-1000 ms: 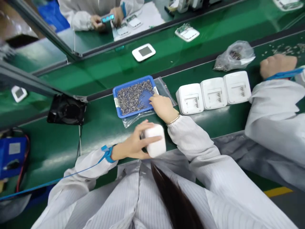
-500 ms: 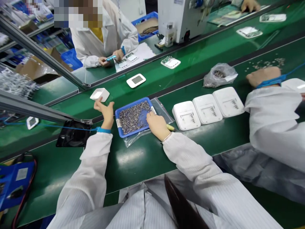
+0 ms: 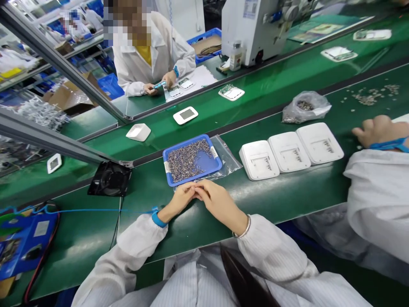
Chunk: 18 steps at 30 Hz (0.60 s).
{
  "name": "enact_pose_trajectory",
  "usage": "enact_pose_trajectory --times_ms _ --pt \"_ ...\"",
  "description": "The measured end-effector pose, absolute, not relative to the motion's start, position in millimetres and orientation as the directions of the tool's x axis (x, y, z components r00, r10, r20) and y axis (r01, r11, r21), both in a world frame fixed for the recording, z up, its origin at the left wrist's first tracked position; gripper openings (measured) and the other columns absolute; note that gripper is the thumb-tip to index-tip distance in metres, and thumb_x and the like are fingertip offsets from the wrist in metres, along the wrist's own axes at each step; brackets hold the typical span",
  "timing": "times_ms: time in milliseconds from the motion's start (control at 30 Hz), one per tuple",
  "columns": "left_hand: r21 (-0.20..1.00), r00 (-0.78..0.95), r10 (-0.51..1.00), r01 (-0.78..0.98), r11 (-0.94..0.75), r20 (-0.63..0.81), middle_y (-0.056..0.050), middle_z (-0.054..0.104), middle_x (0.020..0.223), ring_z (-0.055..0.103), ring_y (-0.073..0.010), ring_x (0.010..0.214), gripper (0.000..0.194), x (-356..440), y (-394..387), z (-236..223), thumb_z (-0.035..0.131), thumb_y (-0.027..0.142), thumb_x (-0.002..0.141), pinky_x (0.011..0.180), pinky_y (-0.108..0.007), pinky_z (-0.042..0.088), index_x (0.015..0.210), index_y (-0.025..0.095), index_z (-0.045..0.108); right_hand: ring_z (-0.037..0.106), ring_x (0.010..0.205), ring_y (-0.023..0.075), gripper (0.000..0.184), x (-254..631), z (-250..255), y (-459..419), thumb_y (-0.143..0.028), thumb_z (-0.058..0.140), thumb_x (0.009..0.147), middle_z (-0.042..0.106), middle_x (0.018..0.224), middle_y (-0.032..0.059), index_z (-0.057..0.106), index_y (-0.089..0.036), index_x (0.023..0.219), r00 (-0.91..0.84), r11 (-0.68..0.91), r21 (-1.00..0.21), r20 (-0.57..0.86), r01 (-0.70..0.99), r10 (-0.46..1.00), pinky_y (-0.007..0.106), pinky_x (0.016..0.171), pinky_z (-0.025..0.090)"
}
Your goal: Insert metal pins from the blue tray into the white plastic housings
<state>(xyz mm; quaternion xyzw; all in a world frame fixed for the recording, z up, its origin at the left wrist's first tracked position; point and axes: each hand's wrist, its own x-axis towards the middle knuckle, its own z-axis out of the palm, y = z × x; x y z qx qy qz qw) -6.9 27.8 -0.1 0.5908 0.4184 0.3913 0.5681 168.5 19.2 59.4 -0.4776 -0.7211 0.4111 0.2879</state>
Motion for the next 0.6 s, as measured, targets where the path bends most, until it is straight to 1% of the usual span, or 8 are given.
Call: enact_pose_trajectory --times_ms 67,133,233,300,400,500,600 --pt "0.999 0.416 0.909 0.038 0.018 -0.032 -0.008 0.07 0.078 0.07 -0.0173 0.063 0.067 -7 26 -6 0.049 0.076 0.089 0.065 -0.032 0.061 0.097 0.011 0.066 0.067 0.091 0.0152 0.021 172 60 13 -0.032 0.044 0.102 0.072 0.102 -0.0004 0.064 -0.025 0.104 -0.407 0.194 -0.844 -0.031 0.5 0.913 0.029 0.081 0.048" --pt "0.999 0.437 0.899 0.047 0.012 -0.031 -0.007 0.069 0.076 0.069 -0.0166 0.061 0.063 -6 23 -9 0.049 0.073 0.091 0.062 -0.031 0.061 0.095 0.012 0.062 0.068 0.092 0.0166 0.023 176 60 9 -0.034 0.044 0.102 0.072 0.105 -0.0004 0.065 -0.026 0.105 -0.396 0.184 -0.785 -0.085 0.592 0.914 0.03 0.079 0.047" --pt "0.994 0.404 0.915 0.1 -0.039 -0.005 -0.005 0.067 0.077 0.069 -0.0145 0.065 0.045 -3 17 -10 0.045 0.058 0.1 0.064 -0.029 0.06 0.095 0.015 0.057 0.068 0.09 0.0178 0.022 182 59 9 -0.036 0.048 0.101 0.073 0.103 -0.0005 0.067 -0.026 0.104 -0.343 0.152 -0.707 -0.136 0.691 0.929 0.031 0.076 0.045" --pt "0.981 0.374 0.927 0.164 -0.108 0.039 -0.004 0.066 0.083 0.068 -0.0134 0.073 0.034 -2 13 -9 0.046 0.048 0.103 0.072 -0.029 0.059 0.096 0.016 0.057 0.068 0.088 0.0176 0.02 186 58 10 -0.037 0.053 0.098 0.074 0.099 -0.0002 0.069 -0.025 0.099 -0.322 0.125 -0.694 -0.16 0.709 0.933 0.031 0.075 0.044" --pt "0.936 0.401 0.907 0.253 -0.244 0.128 -0.005 0.063 0.094 0.063 -0.0141 0.089 0.022 -4 11 -7 0.053 0.038 0.101 0.086 -0.031 0.054 0.096 0.018 0.061 0.067 0.083 0.0159 0.019 194 57 13 -0.036 0.059 0.095 0.076 0.097 0.0004 0.073 -0.023 0.095 -0.349 0.085 -0.738 -0.212 0.67 0.913 0.029 0.076 0.044" --pt "0.889 0.497 0.846 0.277 -0.366 0.193 -0.005 0.062 0.1 0.061 -0.015 0.096 0.016 -7 10 -5 0.053 0.033 0.102 0.09 -0.031 0.053 0.102 0.02 0.062 0.067 0.079 0.0135 0.018 203 57 15 -0.035 0.063 0.092 0.077 0.091 -0.0011 0.076 -0.023 0.093 -0.414 0.023 -0.822 -0.263 0.57 0.871 0.027 0.076 0.045" --pt "0.851 0.581 0.783 0.278 -0.447 0.222 -0.006 0.061 0.109 0.06 -0.0152 0.104 0.014 -9 7 -5 0.05 0.028 0.103 0.094 -0.032 0.053 0.11 0.021 0.06 0.067 0.078 0.0129 0.019 210 57 15 -0.036 0.063 0.09 0.077 0.084 -0.0017 0.077 -0.023 0.088 -0.434 -0.047 -0.86 -0.303 0.509 0.849 0.026 0.076 0.046"
